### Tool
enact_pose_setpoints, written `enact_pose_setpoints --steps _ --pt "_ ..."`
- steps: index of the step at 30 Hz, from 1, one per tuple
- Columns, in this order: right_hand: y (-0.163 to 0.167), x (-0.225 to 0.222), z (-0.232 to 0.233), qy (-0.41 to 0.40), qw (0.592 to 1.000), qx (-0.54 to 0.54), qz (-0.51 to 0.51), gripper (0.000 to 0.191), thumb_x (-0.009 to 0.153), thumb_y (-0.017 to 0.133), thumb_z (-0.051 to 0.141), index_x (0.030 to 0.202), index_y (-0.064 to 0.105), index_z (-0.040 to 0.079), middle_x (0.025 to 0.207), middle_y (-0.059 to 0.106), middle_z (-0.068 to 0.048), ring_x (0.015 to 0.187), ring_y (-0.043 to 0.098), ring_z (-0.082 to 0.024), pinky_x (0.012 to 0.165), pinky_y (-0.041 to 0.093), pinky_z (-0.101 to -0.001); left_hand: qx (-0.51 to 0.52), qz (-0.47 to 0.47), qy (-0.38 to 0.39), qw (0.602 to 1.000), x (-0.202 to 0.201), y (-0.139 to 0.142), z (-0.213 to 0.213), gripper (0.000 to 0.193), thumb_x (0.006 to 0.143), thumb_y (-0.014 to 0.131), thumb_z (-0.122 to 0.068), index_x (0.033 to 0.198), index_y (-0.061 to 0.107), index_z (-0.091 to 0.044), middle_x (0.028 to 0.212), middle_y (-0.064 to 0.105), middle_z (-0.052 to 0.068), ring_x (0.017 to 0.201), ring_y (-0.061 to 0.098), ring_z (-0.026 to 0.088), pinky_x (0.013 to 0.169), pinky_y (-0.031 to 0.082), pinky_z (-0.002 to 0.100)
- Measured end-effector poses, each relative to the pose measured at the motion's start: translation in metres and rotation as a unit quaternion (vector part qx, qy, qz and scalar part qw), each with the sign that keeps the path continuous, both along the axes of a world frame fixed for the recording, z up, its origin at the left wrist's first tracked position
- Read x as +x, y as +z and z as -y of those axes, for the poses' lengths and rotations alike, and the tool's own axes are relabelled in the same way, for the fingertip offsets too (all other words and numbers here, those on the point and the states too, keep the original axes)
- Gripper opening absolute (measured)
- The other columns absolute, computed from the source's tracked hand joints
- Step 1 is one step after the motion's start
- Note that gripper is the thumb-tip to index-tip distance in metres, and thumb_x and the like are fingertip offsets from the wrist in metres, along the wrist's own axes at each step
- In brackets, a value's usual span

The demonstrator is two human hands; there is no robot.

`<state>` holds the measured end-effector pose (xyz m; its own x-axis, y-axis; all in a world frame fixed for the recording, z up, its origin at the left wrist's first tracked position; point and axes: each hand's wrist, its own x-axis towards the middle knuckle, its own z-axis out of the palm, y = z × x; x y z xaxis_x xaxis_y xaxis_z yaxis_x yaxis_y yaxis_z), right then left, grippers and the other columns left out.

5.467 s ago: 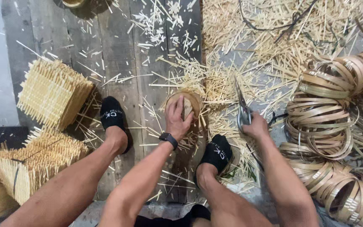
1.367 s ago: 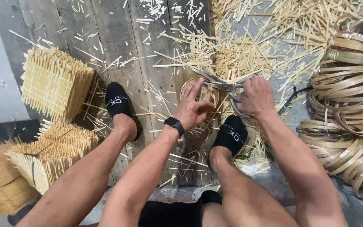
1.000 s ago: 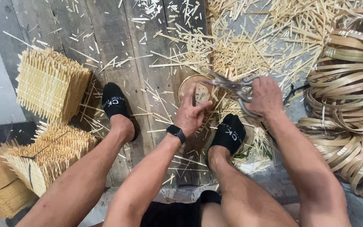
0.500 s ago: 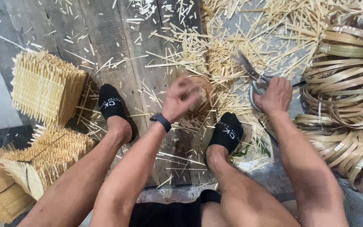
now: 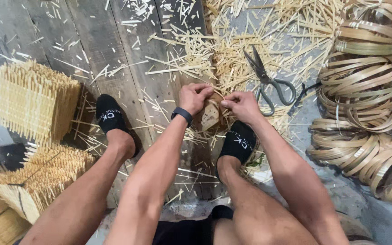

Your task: The person sits on the floor assembling round bamboo steamer baskets. They press a woven bamboo mat into a wooden rim, trim excess slivers with scissors, tap the rim to seat the mat, and place finished baskets onto a stack at the side.

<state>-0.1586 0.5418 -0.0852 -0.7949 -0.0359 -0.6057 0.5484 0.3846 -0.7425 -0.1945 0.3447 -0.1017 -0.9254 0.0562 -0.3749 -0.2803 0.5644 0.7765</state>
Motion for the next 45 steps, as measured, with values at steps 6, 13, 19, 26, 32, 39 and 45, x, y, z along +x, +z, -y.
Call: enact_pose_setpoints --steps 6,13,19,26,32,39,45 --pt "-0.006 0.003 0.008 -0.034 0.998 0.053 -0.023 0.018 0.082 0.085 0.017 0.093 0.081 0.003 0.078 0.077 -0.007 0.065 0.064 -0.013 0.061 0.051 -0.0316 0.0 0.018 0.052 0.998 0.004 0.001 -0.009 0.024 0.081 0.078 -0.034 0.096 0.083 -0.017 0.088 0.076 0.012 0.083 0.074 0.026 0.076 0.057 0.036" --pt "-0.007 0.025 0.008 -0.093 0.993 -0.037 0.054 0.029 0.087 0.077 0.011 0.113 0.069 0.0 0.095 0.074 -0.011 0.077 0.072 -0.016 0.064 0.062 -0.0316 0.127 0.083 0.22 0.964 0.004 0.002 0.015 0.039 0.081 0.084 -0.022 0.114 0.075 -0.003 0.102 0.078 0.009 0.09 0.075 0.019 0.081 0.06 0.031" --pt "-0.015 0.032 0.01 -0.173 0.956 -0.18 0.155 0.018 0.093 0.072 0.007 0.107 0.07 -0.004 0.091 0.072 -0.009 0.073 0.07 -0.016 0.062 0.064 -0.0308 0.256 0.308 0.334 0.853 0.05 0.024 0.059 0.039 0.087 0.076 -0.014 0.124 0.071 -0.003 0.114 0.077 0.011 0.092 0.067 0.021 0.076 0.054 0.036" --pt "-0.015 0.031 0.014 -0.159 0.957 -0.19 0.15 0.013 0.088 0.075 0.003 0.098 0.071 -0.005 0.086 0.072 -0.01 0.068 0.07 -0.018 0.059 0.063 -0.0333 0.292 0.248 0.267 0.884 0.094 0.002 0.061 0.034 0.088 0.074 -0.001 0.122 0.072 0.002 0.109 0.077 0.007 0.088 0.07 0.012 0.077 0.057 0.026" --pt "-0.018 0.027 0.02 -0.196 0.955 -0.153 0.159 0.009 0.086 0.074 -0.003 0.091 0.068 -0.008 0.087 0.072 -0.014 0.07 0.073 -0.022 0.058 0.066 -0.0387 0.193 0.219 0.321 0.901 0.095 -0.013 0.047 0.033 0.087 0.078 -0.004 0.119 0.075 0.004 0.105 0.078 0.007 0.084 0.068 0.01 0.076 0.056 0.025" --pt "0.003 0.05 0.013 -0.188 0.917 -0.286 0.205 0.01 0.092 0.071 0.006 0.091 0.068 -0.004 0.085 0.071 -0.011 0.074 0.072 -0.021 0.065 0.068 -0.0371 0.352 0.244 0.436 0.792 0.106 0.013 0.045 0.034 0.096 0.067 -0.007 0.127 0.064 0.005 0.103 0.074 0.013 0.083 0.071 0.022 0.071 0.059 0.034" --pt "-0.02 0.075 0.035 -0.2 0.951 -0.181 0.153 0.011 0.09 0.072 0.002 0.09 0.064 -0.006 0.081 0.069 -0.011 0.068 0.072 -0.021 0.056 0.065 -0.0372 0.387 0.296 0.45 0.748 0.134 0.007 0.017 0.022 0.101 0.057 -0.01 0.117 0.064 0.003 0.102 0.074 0.013 0.083 0.075 0.022 0.072 0.065 0.036"
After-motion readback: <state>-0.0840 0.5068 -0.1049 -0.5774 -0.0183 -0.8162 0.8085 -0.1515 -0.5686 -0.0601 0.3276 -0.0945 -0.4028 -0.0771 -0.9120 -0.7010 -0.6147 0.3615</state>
